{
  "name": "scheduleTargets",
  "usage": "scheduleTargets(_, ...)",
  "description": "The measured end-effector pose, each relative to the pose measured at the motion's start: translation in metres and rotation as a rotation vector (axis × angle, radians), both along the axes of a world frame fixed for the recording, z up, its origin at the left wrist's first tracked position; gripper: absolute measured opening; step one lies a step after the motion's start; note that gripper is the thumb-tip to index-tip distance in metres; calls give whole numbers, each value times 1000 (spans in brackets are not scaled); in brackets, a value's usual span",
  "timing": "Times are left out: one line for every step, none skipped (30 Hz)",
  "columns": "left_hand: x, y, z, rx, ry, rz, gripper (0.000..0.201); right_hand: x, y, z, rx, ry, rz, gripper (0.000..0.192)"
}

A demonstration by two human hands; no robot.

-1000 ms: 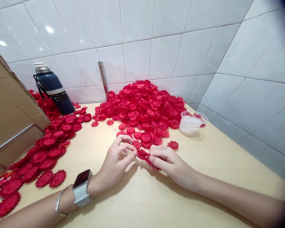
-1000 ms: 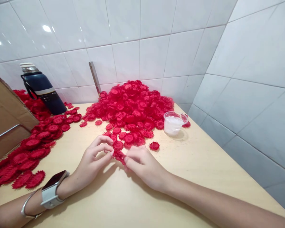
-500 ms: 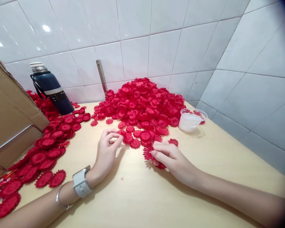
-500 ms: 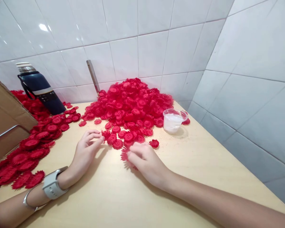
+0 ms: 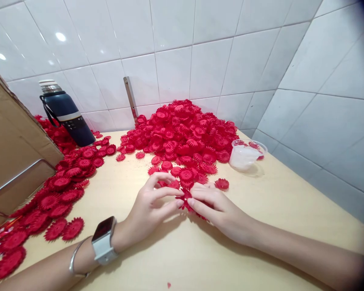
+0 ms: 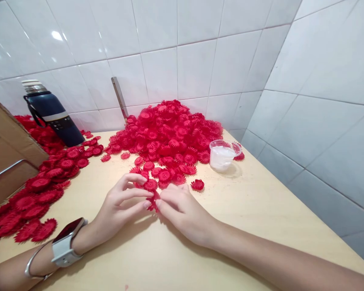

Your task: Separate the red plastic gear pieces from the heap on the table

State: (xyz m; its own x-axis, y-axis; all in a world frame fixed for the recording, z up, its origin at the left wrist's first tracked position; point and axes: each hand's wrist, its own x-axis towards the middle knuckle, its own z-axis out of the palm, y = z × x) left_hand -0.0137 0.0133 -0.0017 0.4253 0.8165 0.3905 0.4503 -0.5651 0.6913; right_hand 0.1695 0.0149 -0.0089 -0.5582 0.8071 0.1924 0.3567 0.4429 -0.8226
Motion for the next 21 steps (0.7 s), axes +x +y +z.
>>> scheduleTargets(0,0,-1,0,2,-6,12,0,0,0,28,-32,16,29)
scheduleTargets(0,0,-2,5,1,-1,13,0,0,0,49,-58,30,28)
scheduleTargets(0,1,-2,12,-1,8,13,0,0,0,66,-74,42,27)
scheduleTargets(1,2,-3,21,-2,19,14,0,0,-1,81,-81,50,27)
scheduleTargets(1,3,-3,27,-1,32,16,0,0,-1,94,-80,50,27)
scheduleTargets(1,4,-4,27,4,43,15,0,0,-1,103,-73,46,26)
scheduleTargets(1,4,-4,24,10,51,13,0,1,-1,107,-59,37,26)
scheduleTargets(1,5,-4,21,17,56,10,0,0,-1,106,-42,26,26)
scheduleTargets(1,5,-5,23,24,57,9,0,0,-1,99,-22,11,26)
scheduleTargets(1,5,-5,28,31,53,9,0,0,-1,86,-4,-3,25)
scheduleTargets(1,5,-5,35,37,44,10,0,0,0,68,11,-17,23)
scheduleTargets(1,4,-5,40,43,34,9,0,-1,0,48,20,-26,21)
scheduleTargets(1,3,-5,44,47,25,9,0,-1,0,30,19,-31,21)
scheduleTargets(1,3,-5,46,51,17,9,0,-2,0,19,10,-32,21)
scheduleTargets(1,2,-5,50,54,13,9,0,-2,0,22,-3,-32,24)
scheduleTargets(1,2,-5,56,58,11,9,0,-2,-1,36,-20,-32,26)
scheduleTargets(1,2,-5,65,62,13,8,0,-2,-2,59,-38,-37,28)
scheduleTargets(2,2,-6,75,64,14,8,0,-1,-3,83,-52,-40,28)
scheduleTargets(2,2,-6,84,67,14,7,0,-1,-4,103,-63,-44,27)
scheduleTargets(2,2,-6,91,68,15,7,0,0,-5,118,-70,-44,26)
scheduleTargets(2,2,-6,94,70,18,7,0,0,-6,127,-72,-42,25)
